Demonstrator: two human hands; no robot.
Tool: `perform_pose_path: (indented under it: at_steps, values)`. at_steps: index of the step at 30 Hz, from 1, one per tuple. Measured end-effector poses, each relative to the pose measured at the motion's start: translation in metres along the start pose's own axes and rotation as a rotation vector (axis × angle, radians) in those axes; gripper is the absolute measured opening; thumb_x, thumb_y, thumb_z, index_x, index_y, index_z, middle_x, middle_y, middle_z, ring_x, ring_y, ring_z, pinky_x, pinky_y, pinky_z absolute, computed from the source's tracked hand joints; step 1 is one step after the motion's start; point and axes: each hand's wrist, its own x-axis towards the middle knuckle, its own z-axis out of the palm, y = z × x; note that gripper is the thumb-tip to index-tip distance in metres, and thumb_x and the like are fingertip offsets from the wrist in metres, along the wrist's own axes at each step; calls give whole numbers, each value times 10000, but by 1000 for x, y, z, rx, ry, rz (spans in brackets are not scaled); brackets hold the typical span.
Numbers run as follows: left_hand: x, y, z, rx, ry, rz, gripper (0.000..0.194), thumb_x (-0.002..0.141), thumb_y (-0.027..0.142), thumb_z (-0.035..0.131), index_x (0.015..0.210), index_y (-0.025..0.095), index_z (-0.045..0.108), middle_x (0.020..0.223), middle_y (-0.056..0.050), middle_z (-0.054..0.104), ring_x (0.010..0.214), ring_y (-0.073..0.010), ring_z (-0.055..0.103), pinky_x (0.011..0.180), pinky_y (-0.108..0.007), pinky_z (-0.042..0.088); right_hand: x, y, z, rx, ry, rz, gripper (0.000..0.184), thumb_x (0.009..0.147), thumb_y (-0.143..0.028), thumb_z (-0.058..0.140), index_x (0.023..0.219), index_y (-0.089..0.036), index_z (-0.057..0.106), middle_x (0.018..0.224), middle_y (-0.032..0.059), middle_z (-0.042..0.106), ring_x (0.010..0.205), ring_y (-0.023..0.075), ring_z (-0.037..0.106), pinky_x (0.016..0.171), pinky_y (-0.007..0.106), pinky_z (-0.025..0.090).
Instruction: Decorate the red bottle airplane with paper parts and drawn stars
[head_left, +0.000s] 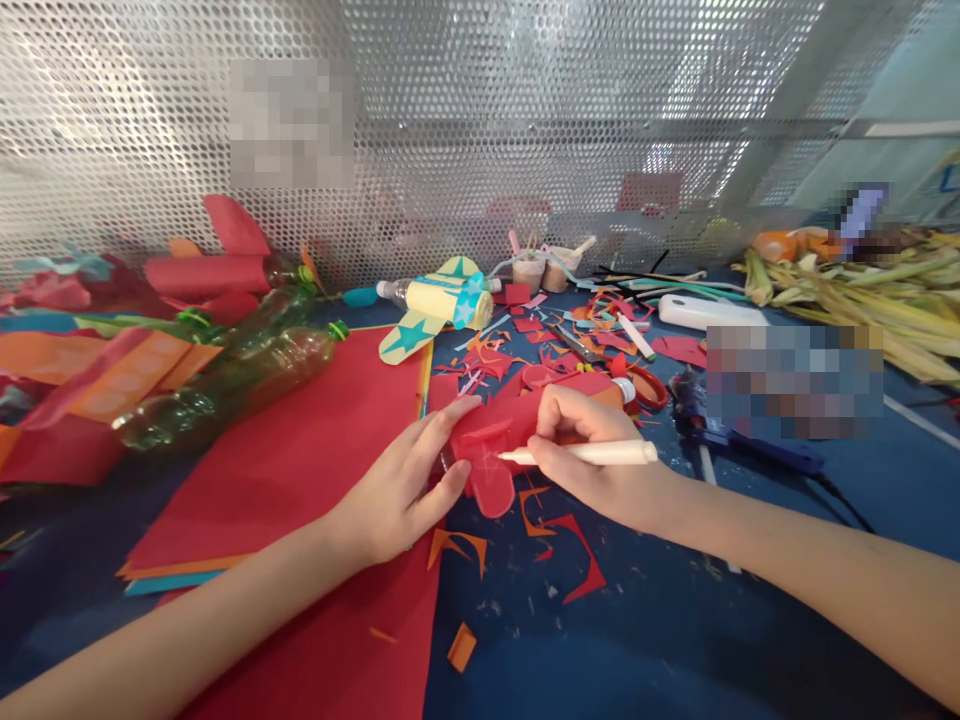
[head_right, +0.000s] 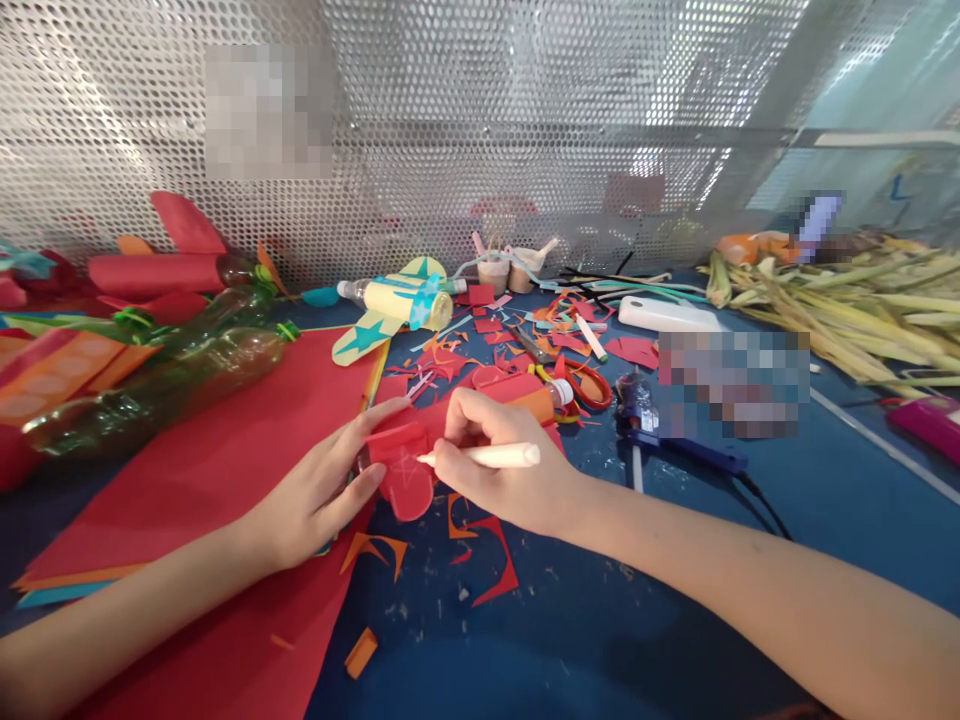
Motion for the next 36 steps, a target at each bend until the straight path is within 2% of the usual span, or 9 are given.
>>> perform_pose_path:
  at_steps: [6, 8, 11, 19, 24, 30, 33, 36]
  values:
    - [1, 3, -1, -24, -21, -38, 496, 972, 367, 351, 1442, 279, 218, 1408, -88, 461, 1005, -205, 600, 931, -381, 476, 0, 0, 0, 7, -3, -7, 251, 832, -165, 566, 689, -219, 367, 558, -94, 410, 466, 55, 381, 426, 183, 299]
    - [1, 3, -1, -26, -22, -48, 499, 970, 370, 349, 1443, 273, 223, 1408, -94, 461, 1039, -220, 591, 937, -393, 475, 0, 0, 0, 5, -4, -5, 256, 831, -163, 564, 686, -221, 360, 554, -95, 404, 464, 57, 373, 424, 185, 294]
    - [1, 3, -1, -18, -16, -43, 505, 967, 371, 351, 1445, 262, 228, 1450, -91, 423, 1203, -261, 506, 1006, -418, 429, 0, 0, 0, 9, 10, 6, 257, 834, -174, 561, 685, -222, 357, 551, -95, 398, 464, 58, 364, 423, 188, 288]
    - [1, 1, 0, -9, -10, -45, 501, 964, 386, 351, 1439, 278, 237, 1408, -88, 471, 1014, -237, 608, 930, -410, 486, 1, -2, -1, -5, 15, 15, 251, 828, -186, 568, 684, -223, 365, 553, -91, 417, 467, 62, 412, 428, 188, 310]
    - [1, 4, 1, -36, 10, -54, 494, 969, 411, 330, 1433, 255, 261, 1415, -83, 462, 1196, -265, 512, 1010, -415, 423, 0, -2, -1, 32, 8, 10, 235, 837, -188, 562, 702, -225, 373, 575, -82, 435, 518, 82, 512, 472, 188, 382]
    - [1, 6, 1, -54, -6, -93, 497, 968, 440, 321, 1428, 261, 266, 1427, -76, 457, 1111, -256, 569, 976, -409, 442, 1, -1, 0, -20, 26, -4, 244, 826, -168, 567, 696, -225, 367, 570, -85, 452, 472, 68, 445, 440, 183, 348]
    - [1, 6, 1, -48, 5, -85, 500, 966, 434, 324, 1430, 256, 271, 1437, -78, 448, 1114, -260, 568, 980, -414, 440, 2, -1, 0, -19, 26, -6, 240, 828, -167, 566, 704, -224, 368, 570, -84, 464, 476, 68, 455, 444, 177, 360]
    - [2, 6, 1, -35, 14, -81, 505, 963, 437, 326, 1428, 245, 284, 1432, -84, 457, 1137, -265, 560, 975, -407, 448, 1, 0, 0, -39, 46, -27, 246, 824, -154, 569, 697, -222, 369, 547, -96, 435, 443, 54, 406, 417, 168, 322]
